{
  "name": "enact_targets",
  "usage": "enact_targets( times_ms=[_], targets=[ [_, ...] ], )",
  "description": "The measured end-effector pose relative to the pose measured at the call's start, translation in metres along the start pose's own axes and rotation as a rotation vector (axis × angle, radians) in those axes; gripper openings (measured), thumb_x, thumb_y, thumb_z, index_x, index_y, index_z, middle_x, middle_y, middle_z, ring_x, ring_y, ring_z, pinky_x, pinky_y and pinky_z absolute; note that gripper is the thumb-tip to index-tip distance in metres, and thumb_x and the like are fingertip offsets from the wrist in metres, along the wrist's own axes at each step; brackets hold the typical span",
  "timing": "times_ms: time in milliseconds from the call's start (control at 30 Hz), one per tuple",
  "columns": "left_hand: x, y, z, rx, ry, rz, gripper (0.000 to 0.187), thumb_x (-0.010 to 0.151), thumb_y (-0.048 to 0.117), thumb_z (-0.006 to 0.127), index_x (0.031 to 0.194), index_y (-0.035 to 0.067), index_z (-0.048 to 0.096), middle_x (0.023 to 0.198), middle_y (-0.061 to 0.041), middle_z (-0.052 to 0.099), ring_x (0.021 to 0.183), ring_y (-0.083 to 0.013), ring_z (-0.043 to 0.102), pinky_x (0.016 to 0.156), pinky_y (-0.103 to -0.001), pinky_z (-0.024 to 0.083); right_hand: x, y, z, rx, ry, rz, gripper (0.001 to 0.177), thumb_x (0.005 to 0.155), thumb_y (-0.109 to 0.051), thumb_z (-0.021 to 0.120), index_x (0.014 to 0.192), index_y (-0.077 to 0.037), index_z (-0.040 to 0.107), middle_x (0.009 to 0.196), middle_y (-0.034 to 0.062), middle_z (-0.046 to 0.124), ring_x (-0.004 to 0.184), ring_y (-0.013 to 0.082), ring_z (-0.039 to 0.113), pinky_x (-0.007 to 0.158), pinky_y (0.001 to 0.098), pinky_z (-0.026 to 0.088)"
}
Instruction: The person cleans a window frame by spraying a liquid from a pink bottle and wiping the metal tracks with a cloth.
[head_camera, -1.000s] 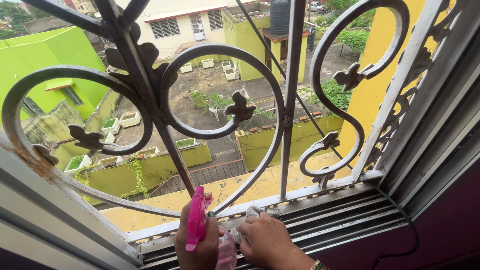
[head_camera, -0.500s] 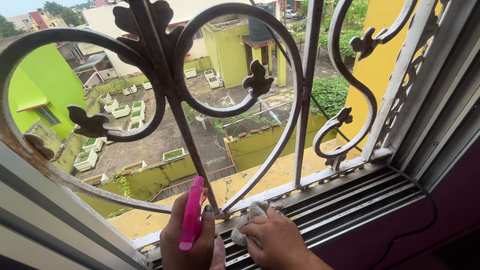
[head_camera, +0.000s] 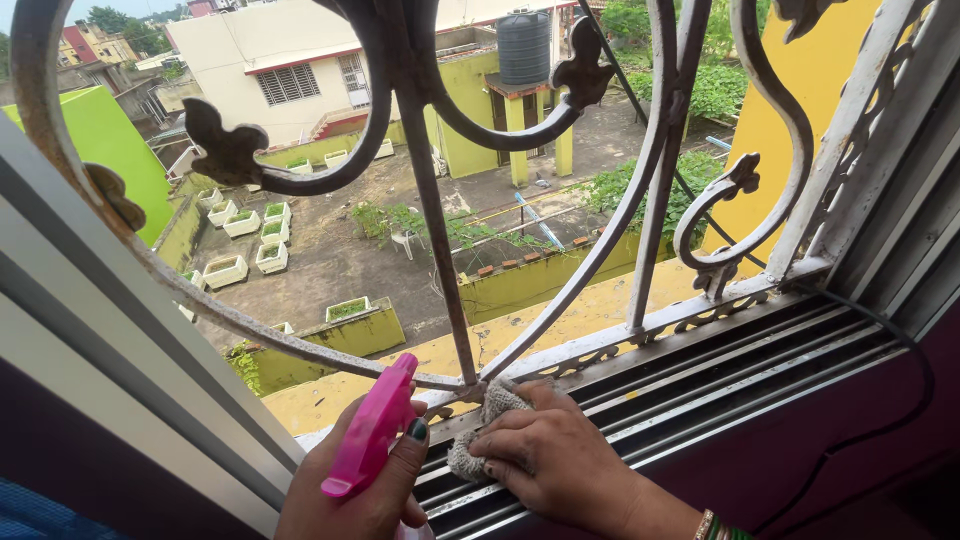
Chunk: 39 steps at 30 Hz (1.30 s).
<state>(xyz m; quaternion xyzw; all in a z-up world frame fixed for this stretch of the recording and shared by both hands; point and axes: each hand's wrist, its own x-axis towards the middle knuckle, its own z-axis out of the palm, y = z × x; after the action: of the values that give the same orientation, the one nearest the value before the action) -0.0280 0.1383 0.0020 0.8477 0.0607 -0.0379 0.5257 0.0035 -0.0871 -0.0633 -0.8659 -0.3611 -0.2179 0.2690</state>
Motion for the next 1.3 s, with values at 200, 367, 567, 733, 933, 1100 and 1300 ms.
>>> enact_targets(
  times_ms=[200,367,567,733,933,1100,1300],
  targets=[
    [-0.015,-0.014,-0.006,0.009,0.071,0.589,0.043,0.099,0.026,0.071,0.136,0.006,0.063,0.106,-0.009,0.075,0.087,-0.0096,0.078,0.067,-0.023,0.059,0.023,-0.044,0.047,0.071,-0.134,-0.059,0.012,0.089,-0.029,0.073,0.091,-0.019,0.079,0.098,-0.0046,0.076,0.109,0.0295,0.06,0.091,0.0465,0.047],
    [-0.025,-0.004,-0.006,-0.133,0.047,0.134,0.049,0.089,0.023,0.07,0.135,0.012,0.061,0.096,-0.01,0.077,0.056,-0.0195,0.072,0.045,-0.033,0.058,0.018,-0.035,0.039,0.101,-0.119,-0.093,0.016,0.091,-0.029,0.071,0.103,-0.022,0.079,0.108,-0.0053,0.075,0.101,0.0296,0.06,0.087,0.0445,0.048],
    [-0.026,-0.003,0.009,-0.2,0.092,0.043,0.042,0.09,0.025,0.072,0.128,0.009,0.064,0.085,-0.015,0.073,0.051,-0.0213,0.067,0.045,-0.036,0.054,0.015,-0.039,0.049,-0.003,-0.039,0.006,0.015,0.089,-0.03,0.07,0.096,-0.019,0.078,0.099,-0.0036,0.074,0.103,0.0314,0.06,0.091,0.0455,0.049],
    [-0.037,-0.002,0.027,-0.047,0.224,0.12,0.039,0.09,0.033,0.07,0.12,0.009,0.065,0.078,-0.015,0.075,0.054,-0.0245,0.072,0.051,-0.038,0.057,0.006,-0.054,0.047,-0.158,-0.077,0.055,0.019,0.093,-0.035,0.068,0.095,-0.017,0.076,0.097,-0.0039,0.072,0.106,0.0298,0.061,0.087,0.0472,0.05],
    [-0.03,0.011,0.028,0.186,0.607,0.322,0.039,0.089,0.041,0.068,0.12,0.017,0.067,0.087,-0.018,0.077,0.081,-0.037,0.074,0.072,-0.051,0.057,0.001,-0.058,0.037,-0.256,-0.178,0.098,0.031,0.089,-0.021,0.062,0.116,-0.028,0.075,0.114,-0.0018,0.069,0.114,0.0342,0.056,0.095,0.0509,0.046],
    [-0.019,0.005,0.029,0.232,0.693,0.365,0.038,0.093,0.04,0.068,0.123,0.018,0.067,0.088,-0.018,0.077,0.082,-0.0376,0.075,0.073,-0.051,0.059,-0.015,-0.032,0.013,-0.368,-0.163,0.315,0.045,0.087,-0.01,0.057,0.123,-0.032,0.072,0.123,-0.0046,0.067,0.128,0.035,0.048,0.104,0.0592,0.037],
    [-0.02,0.0,0.025,-0.057,0.65,0.395,0.042,0.09,0.025,0.067,0.131,0.014,0.062,0.091,-0.015,0.077,0.059,-0.0253,0.077,0.057,-0.039,0.062,-0.011,-0.066,0.031,-0.232,-0.19,0.433,0.042,0.089,-0.008,0.055,0.123,-0.026,0.069,0.125,-0.0024,0.064,0.131,0.0302,0.047,0.105,0.056,0.035]
  ],
)
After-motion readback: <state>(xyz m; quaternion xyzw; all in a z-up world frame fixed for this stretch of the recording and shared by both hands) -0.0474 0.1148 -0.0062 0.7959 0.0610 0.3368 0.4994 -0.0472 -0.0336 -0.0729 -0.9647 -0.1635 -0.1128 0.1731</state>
